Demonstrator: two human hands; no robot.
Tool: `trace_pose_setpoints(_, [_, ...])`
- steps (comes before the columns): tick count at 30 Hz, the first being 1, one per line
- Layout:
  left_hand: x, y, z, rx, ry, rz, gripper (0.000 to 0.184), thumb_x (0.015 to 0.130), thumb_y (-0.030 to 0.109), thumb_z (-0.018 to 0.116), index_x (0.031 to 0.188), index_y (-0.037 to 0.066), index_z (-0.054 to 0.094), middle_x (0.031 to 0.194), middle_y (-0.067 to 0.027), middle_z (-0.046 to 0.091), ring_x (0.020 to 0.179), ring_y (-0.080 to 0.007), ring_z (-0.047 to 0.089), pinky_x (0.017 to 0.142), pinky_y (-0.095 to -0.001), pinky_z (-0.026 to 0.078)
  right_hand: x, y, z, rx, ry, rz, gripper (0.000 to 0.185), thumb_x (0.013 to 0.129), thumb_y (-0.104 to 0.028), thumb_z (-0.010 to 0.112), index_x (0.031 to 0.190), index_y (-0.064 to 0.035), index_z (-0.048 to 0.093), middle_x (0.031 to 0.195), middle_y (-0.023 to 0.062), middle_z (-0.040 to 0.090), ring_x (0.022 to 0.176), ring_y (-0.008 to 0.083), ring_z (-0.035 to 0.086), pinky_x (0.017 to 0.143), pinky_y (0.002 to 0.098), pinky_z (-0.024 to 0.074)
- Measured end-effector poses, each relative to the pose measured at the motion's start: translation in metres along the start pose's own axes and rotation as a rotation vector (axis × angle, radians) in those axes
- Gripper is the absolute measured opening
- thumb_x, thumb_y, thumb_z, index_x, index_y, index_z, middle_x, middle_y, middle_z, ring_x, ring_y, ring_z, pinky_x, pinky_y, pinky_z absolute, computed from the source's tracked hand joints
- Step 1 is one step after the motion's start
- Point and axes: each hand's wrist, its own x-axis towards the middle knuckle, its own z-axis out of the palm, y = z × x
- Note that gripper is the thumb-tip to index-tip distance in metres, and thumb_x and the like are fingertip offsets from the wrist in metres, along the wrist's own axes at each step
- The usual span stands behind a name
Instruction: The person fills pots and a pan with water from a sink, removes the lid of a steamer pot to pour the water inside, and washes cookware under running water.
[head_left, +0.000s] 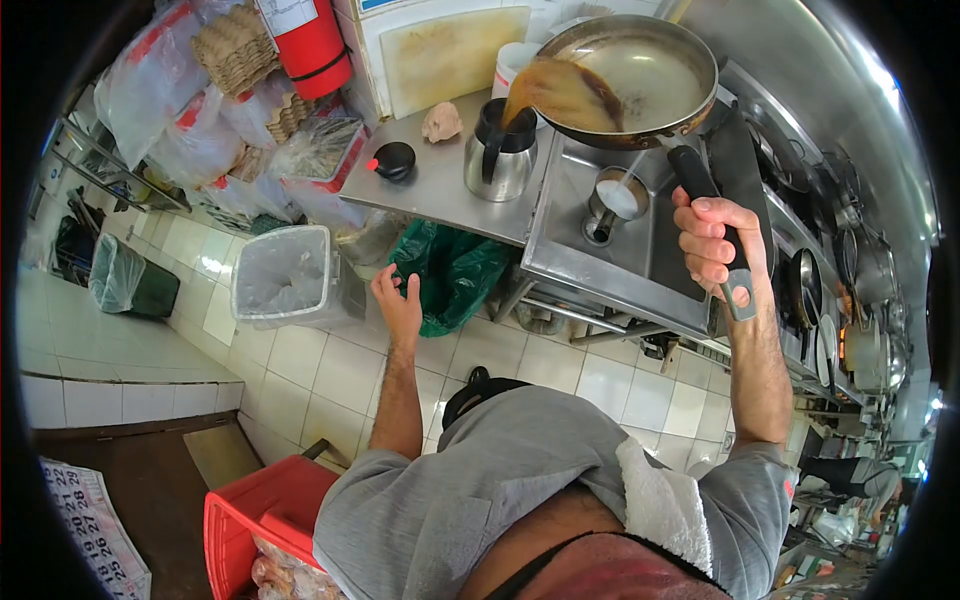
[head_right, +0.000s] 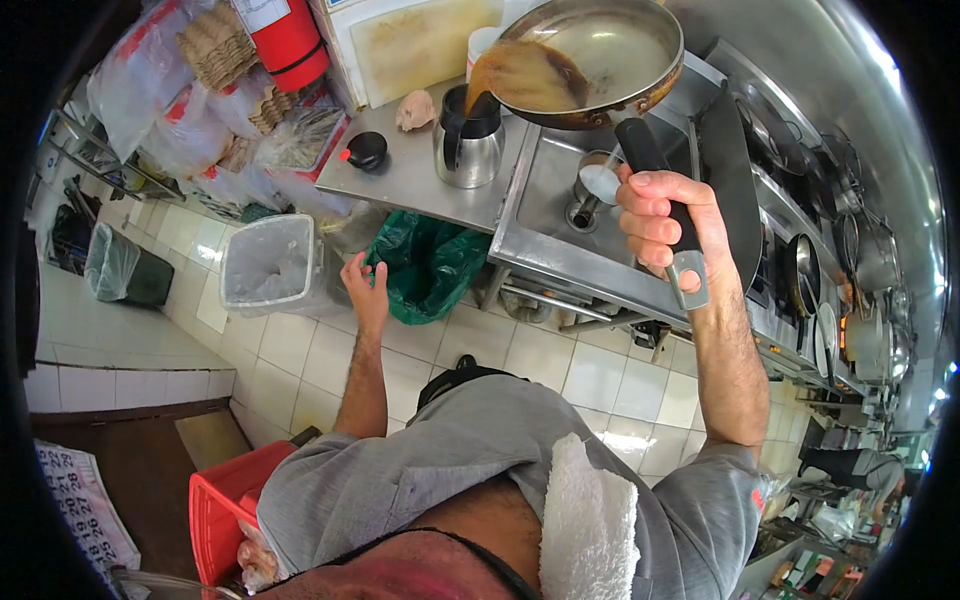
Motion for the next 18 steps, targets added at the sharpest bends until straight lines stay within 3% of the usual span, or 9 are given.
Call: trace_pose_setpoints(18, [0.004,0.007,0.005,0.0,-0.052,-0.042,0.044,0.084,0.021,0.058,0.121,0.004,0.041,0.12,-0.0128,0.035,0.091,-0.0199,0.047,0.082,-0.0354,0.042,-0.002,-0.009,0.011,-0.169,0.04,-0.042,0.016,0.084,-0.003,0.043,0.096,0.0045,0.049,0.057,0.0006,0.039,0.037,0.0076,0.04,0.026,0.0231,0.0362])
